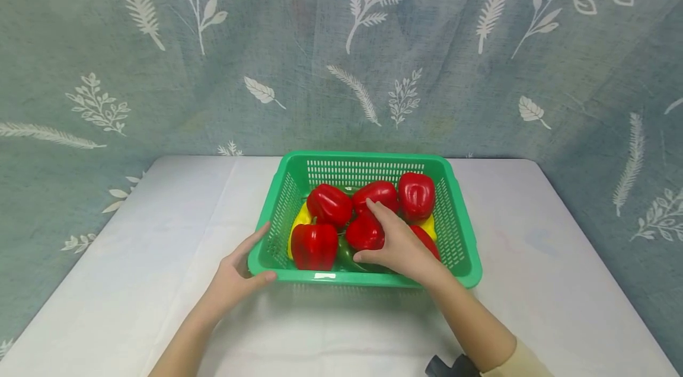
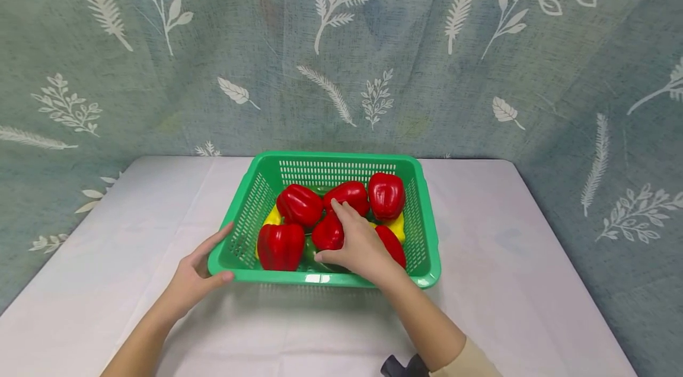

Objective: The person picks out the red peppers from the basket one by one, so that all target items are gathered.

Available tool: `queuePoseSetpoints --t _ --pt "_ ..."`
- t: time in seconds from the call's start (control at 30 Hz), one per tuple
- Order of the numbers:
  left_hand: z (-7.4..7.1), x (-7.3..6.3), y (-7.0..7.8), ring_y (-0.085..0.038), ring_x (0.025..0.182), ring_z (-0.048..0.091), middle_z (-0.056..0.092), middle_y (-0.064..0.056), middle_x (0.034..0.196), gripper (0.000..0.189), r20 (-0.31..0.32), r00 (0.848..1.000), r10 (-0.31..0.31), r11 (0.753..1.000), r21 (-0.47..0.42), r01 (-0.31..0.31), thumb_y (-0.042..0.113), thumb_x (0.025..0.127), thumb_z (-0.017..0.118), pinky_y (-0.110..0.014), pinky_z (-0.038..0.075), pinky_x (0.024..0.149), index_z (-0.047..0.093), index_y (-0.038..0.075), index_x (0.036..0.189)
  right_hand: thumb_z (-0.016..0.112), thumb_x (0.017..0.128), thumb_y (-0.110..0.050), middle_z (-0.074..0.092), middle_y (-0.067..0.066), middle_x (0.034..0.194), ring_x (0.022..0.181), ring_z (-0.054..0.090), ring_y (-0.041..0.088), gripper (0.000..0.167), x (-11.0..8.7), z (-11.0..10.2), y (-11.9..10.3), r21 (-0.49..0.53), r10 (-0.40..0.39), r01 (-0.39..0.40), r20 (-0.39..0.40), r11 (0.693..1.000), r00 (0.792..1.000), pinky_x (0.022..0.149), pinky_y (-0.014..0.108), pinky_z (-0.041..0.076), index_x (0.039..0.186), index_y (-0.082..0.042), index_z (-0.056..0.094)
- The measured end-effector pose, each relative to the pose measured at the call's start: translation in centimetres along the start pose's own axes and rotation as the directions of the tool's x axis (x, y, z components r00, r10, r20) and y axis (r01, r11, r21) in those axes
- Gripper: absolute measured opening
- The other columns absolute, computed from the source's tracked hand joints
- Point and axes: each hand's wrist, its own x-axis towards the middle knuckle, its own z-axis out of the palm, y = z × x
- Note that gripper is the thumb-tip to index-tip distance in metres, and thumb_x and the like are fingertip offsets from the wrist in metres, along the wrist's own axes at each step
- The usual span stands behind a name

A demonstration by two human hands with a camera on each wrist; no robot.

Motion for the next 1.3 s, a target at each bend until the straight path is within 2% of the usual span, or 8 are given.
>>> queuePoseSetpoints --t 0.13,0.27,0.4,0.57,0.73,1.0,1.13,1.3 --pt "0.06 -0.02 -0.09 0.012 0.127 0.031 0.025 -0.008 0.155 0.081 -0.005 1.0 0.0 1.0 0.013 0.0 0.006 0.081 0.071 -0.011 0.041 0.094 0.031 0.024 0.149 0.086 0.065 -0.029 0.042 0.005 0.145 0.129 0.037 0.03 0.099 -0.01 0.12 0.09 -0.076 0.004 -0.004 -0.008 0.997 1.0 0.081 0.049 0.056 0.148 -0.017 0.032" --pt "0.1 -0.09 -0.19 0.012 0.128 0.028 0.026 -0.008 0.155 0.081 -0.012 1.0 0.003 1.0 0.019 -0.003 0.005 0.081 0.071 -0.01 0.039 0.095 0.031 0.024 0.149 0.088 0.062 -0.03 0.05 0.006 0.13 0.119 0.042 0.027 0.094 -0.11 0.21 0.16 -0.146 -0.007 0.002 -0.037 0.989 0.999 0.077 0.044 0.057 0.142 -0.014 0.041" --pt "0.13 -0.11 -0.24 0.012 0.129 0.028 0.026 -0.008 0.155 0.081 -0.015 1.0 0.011 1.0 0.022 -0.011 0.004 0.081 0.071 -0.009 0.038 0.095 0.031 0.024 0.149 0.088 0.06 -0.028 0.045 0.007 0.135 0.122 0.043 0.027 0.092 -0.11 0.21 0.21 -0.183 -0.015 0.009 -0.031 0.983 0.999 0.08 0.047 0.056 0.139 -0.017 0.041" --pt "0.11 -0.1 -0.25 0.011 0.129 0.03 0.026 -0.009 0.155 0.081 -0.017 0.999 0.028 0.999 0.016 -0.028 0.003 0.081 0.071 -0.01 0.039 0.095 0.031 0.023 0.148 0.088 0.061 -0.024 0.048 0.005 0.135 0.12 0.046 0.028 0.094 0.06 0.21 0.16 -0.221 -0.03 0.027 -0.011 0.975 0.999 0.08 0.049 0.056 0.141 -0.018 0.039" --pt "0.11 -0.07 -0.26 0.01 0.131 0.028 0.026 -0.009 0.155 0.081 -0.012 0.999 0.044 0.999 -0.003 -0.044 0.001 0.081 0.07 -0.009 0.038 0.097 0.031 0.021 0.149 0.087 0.057 -0.017 0.054 0.002 0.123 0.109 0.051 0.023 0.091 0.19 0.18 0.1 -0.206 -0.032 0.025 -0.03 0.978 0.999 0.074 0.041 0.058 0.137 -0.018 0.042" --pt "0.04 -0.15 0.0 0.012 0.127 0.03 0.025 -0.011 0.155 0.08 -0.015 1.0 0.015 1.0 0.001 -0.015 0.003 0.081 0.07 -0.01 0.04 0.095 0.03 0.021 0.149 0.088 0.056 -0.018 0.055 0.001 0.12 0.107 0.052 0.021 0.089 0.11 0.36 0.04 -0.174 -0.034 0.019 -0.082 0.984 0.996 0.071 0.039 0.059 0.134 -0.018 0.044" --pt "0.01 -0.13 0.02 0.012 0.127 0.03 0.024 -0.011 0.155 0.081 -0.011 1.0 0.017 1.0 0.005 -0.017 0.003 0.081 0.07 -0.01 0.04 0.095 0.03 0.021 0.149 0.088 0.055 -0.016 0.053 0.0 0.123 0.109 0.051 0.022 0.092 -0.23 0.37 -0.08 -0.105 -0.031 0.014 -0.158 0.994 0.987 0.071 0.04 0.059 0.134 -0.019 0.042" --pt "0.04 -0.09 -0.22 0.011 0.13 0.028 0.025 -0.01 0.155 0.082 -0.011 0.999 0.039 0.999 0.006 -0.039 0.0 0.08 0.071 -0.01 0.038 0.096 0.031 0.022 0.149 0.087 0.057 -0.011 0.053 0.002 0.123 0.11 0.052 0.024 0.087 -0.69 0.22 -0.15 -0.036 -0.062 0.055 -0.235 0.998 0.97 0.075 0.042 0.058 0.131 -0.017 0.041"
